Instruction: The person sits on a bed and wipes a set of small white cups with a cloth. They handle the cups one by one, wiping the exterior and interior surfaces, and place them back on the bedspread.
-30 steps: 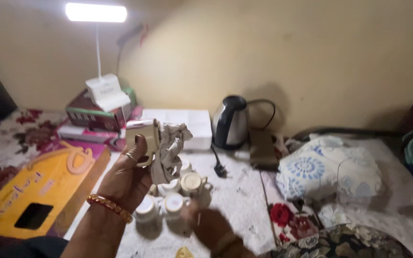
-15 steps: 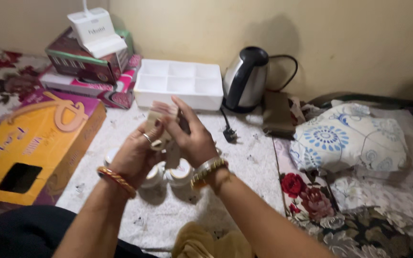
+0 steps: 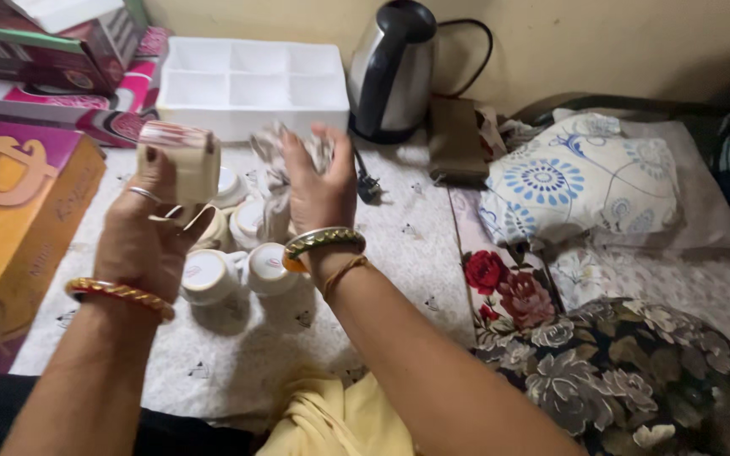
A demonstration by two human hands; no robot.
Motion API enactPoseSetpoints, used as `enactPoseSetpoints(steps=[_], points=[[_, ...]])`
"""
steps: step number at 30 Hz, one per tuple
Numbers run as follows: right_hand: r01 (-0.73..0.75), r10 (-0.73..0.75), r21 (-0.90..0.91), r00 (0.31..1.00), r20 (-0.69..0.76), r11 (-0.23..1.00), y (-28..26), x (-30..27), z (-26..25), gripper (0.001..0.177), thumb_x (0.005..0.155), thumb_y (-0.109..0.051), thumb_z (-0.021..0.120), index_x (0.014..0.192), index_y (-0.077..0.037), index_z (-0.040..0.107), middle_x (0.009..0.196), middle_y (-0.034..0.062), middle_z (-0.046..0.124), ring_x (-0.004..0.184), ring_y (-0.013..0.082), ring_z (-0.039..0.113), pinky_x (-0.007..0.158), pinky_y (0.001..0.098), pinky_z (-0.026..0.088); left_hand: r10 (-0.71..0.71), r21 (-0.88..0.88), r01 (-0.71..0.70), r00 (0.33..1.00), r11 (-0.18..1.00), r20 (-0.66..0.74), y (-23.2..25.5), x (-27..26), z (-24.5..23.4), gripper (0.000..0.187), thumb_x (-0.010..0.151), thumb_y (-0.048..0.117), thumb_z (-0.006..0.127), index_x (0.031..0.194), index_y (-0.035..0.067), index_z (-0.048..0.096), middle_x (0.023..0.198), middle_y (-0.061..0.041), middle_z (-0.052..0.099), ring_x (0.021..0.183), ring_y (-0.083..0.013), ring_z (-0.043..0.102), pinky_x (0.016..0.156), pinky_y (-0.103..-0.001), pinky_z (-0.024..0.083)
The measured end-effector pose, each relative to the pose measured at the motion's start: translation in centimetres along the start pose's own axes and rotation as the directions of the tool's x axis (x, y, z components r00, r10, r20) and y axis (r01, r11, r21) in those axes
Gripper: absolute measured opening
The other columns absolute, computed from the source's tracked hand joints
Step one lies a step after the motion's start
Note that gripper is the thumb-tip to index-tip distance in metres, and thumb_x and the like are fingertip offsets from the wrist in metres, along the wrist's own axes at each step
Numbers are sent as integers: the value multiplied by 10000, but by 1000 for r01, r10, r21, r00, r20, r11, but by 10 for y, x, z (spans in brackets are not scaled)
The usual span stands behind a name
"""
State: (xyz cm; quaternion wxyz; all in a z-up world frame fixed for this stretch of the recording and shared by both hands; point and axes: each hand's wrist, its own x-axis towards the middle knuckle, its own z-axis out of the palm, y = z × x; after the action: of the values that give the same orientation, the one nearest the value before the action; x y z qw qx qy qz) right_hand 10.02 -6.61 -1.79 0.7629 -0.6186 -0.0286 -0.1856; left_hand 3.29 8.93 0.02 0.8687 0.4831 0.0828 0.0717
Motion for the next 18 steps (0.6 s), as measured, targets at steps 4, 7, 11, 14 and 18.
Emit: enactPoseSetpoints(steps=[4, 7, 11, 14, 18], points=[[277, -167, -271, 915, 368, 922, -29, -17, 17, 477, 972, -372, 637, 1329, -63, 563, 1200, 147, 688, 982, 223, 747, 723, 255, 655, -34, 35, 34, 999, 999, 9, -9, 0, 1, 396, 1000, 395, 571, 1280, 115, 585, 1111, -24, 656, 998, -152, 634, 836, -342, 542], [760, -600, -391, 650, 467, 519, -28, -31, 19, 330, 1166, -419, 559, 1292, -117, 602, 1292, 76, 618, 1129, 220, 676, 1029, 330, 607, 2, -63, 1, 999, 998, 53, -16, 1, -3, 382, 1031, 386, 581, 1289, 105, 583, 1162, -21, 656, 1052, -141, 647, 896, -334, 554], [403, -211, -474, 889, 407, 783, -36, -23, 19, 415, 1091, -410, 423, 1209, -98, 671, 1062, 50, 693, 881, 189, 729, 779, 335, 635, 9, 87, -20, 992, 996, 127, -17, -7, -3, 446, 967, 382, 619, 1329, 126, 578, 1172, -10, 659, 1001, -128, 661, 808, -299, 587], [-162, 391, -575, 870, 299, 802, -49, 19, 9, 444, 951, -428, 482, 1001, -85, 759, 795, 51, 763, 701, 177, 747, 669, 375, 615, 34, 208, -55, 994, 977, 100, -18, -7, 2, 482, 930, 361, 660, 1315, 98, 543, 1144, -43, 658, 968, -135, 661, 745, -273, 581], [-59, 330, -593, 872, 361, 803, -55, 27, -2, 427, 976, -394, 506, 926, -50, 755, 780, 95, 770, 712, 197, 748, 672, 373, 601, 37, 152, -59, 989, 987, 142, -27, -4, 9, 502, 928, 347, 693, 1318, 87, 512, 1159, -66, 658, 955, -155, 662, 719, -300, 567]])
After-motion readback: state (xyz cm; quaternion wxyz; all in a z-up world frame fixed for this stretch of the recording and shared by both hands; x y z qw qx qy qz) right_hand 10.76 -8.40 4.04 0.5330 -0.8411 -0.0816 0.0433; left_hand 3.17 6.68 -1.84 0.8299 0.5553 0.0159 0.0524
